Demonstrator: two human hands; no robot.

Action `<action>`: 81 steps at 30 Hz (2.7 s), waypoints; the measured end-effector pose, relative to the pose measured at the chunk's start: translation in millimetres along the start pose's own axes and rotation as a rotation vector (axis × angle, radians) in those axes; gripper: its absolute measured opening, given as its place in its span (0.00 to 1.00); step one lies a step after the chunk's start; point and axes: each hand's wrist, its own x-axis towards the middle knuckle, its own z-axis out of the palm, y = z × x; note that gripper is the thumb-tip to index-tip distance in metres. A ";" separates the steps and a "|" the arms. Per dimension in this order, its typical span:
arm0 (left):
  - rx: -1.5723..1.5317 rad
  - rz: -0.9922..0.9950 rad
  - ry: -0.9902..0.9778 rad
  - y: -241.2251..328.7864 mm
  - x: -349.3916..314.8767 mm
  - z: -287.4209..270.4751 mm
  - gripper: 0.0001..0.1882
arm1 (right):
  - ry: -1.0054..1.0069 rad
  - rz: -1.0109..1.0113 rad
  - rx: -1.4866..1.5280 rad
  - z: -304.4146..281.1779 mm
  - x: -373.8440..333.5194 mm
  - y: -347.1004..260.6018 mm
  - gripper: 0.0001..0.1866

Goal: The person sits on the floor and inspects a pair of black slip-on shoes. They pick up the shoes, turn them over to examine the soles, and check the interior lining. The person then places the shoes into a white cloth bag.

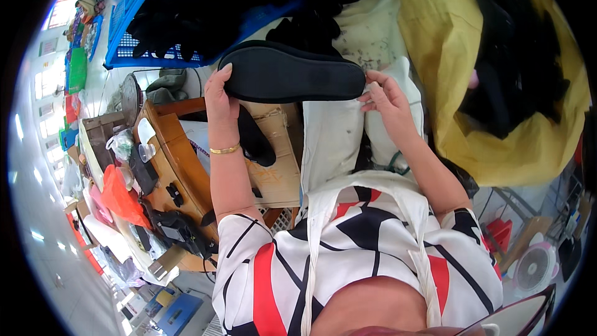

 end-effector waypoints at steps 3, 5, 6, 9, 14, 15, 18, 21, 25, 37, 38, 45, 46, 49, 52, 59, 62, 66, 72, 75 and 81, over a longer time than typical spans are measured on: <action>-0.035 -0.011 0.001 -3.0 -14.4 0.8 0.09 | 0.052 -0.037 0.030 -2.0 -14.2 12.7 0.22; -0.042 -0.017 0.010 -5.6 -23.4 -1.0 0.10 | 0.036 -0.045 0.014 0.6 -23.3 12.3 0.20; -0.039 -0.021 0.007 -6.0 -26.4 -1.7 0.10 | 0.024 -0.044 0.000 0.2 -26.1 13.4 0.19; -0.038 -0.028 0.004 -5.9 -32.0 -5.4 0.10 | 0.019 -0.032 0.011 2.9 -35.6 18.4 0.18; -0.034 -0.026 0.043 -4.0 -39.9 -9.1 0.08 | -0.013 -0.001 0.016 3.5 -41.2 26.5 0.17; -0.037 -0.027 0.040 -4.7 -40.3 -11.4 0.08 | -0.018 -0.001 0.018 4.1 -41.9 26.9 0.17; -0.037 -0.030 0.043 -5.2 -40.8 -15.4 0.07 | -0.023 -0.005 0.003 5.3 -43.4 28.8 0.17; -0.031 -0.035 0.065 -4.7 -43.2 -11.6 0.07 | -0.022 -0.004 -0.006 5.4 -44.3 28.9 0.17; -0.013 -0.020 0.053 -4.8 -45.7 -9.7 0.09 | -0.013 -0.003 -0.001 5.0 -45.2 28.9 0.17; -0.263 -0.209 0.159 -30.1 -63.2 1.4 0.12 | 0.108 -0.585 -1.115 21.3 -53.2 11.0 0.50; -0.271 -0.230 0.187 -35.2 -68.6 3.4 0.13 | 0.091 -0.582 -1.190 15.8 -50.6 10.4 0.51; -0.405 -0.378 0.206 -71.3 -108.3 -7.3 0.16 | -0.093 -0.708 -1.355 0.1 -41.0 -10.6 0.48; -0.404 -0.394 0.204 -77.1 -110.0 -14.2 0.16 | -0.185 -0.690 -1.371 -2.8 -41.5 -14.6 0.47; -0.239 -0.430 0.261 -96.4 -111.7 -40.9 0.17 | -0.267 -0.676 -1.274 -7.5 -45.8 -11.3 0.35; 0.382 -0.266 0.439 -126.2 -103.4 -86.8 0.20 | -0.192 -0.672 -1.151 -5.7 -53.2 -5.0 0.32; 1.427 -0.356 0.507 -167.3 -95.0 -141.6 0.22 | 0.048 -0.685 -1.001 8.2 -52.8 5.9 0.29; 1.213 -0.369 0.428 -165.0 -86.2 -172.1 0.18 | 0.125 -0.448 -0.727 -2.4 -54.2 16.8 0.26; 0.083 -0.167 0.593 -155.0 -93.7 -185.4 0.24 | 0.186 -0.168 -0.339 -7.3 -57.8 17.8 0.23; -0.549 -0.045 0.278 -92.7 -122.0 -108.8 0.31 | 0.259 -0.067 -0.236 -3.7 -54.2 21.3 0.21; -0.644 -0.025 0.190 -91.8 -126.6 -92.5 0.30 | 0.259 -0.085 -0.196 -4.4 -55.3 21.6 0.20; -0.694 -0.005 0.135 -77.8 -126.1 -55.6 0.28 | 0.251 -0.090 -0.169 -17.7 -60.0 26.4 0.21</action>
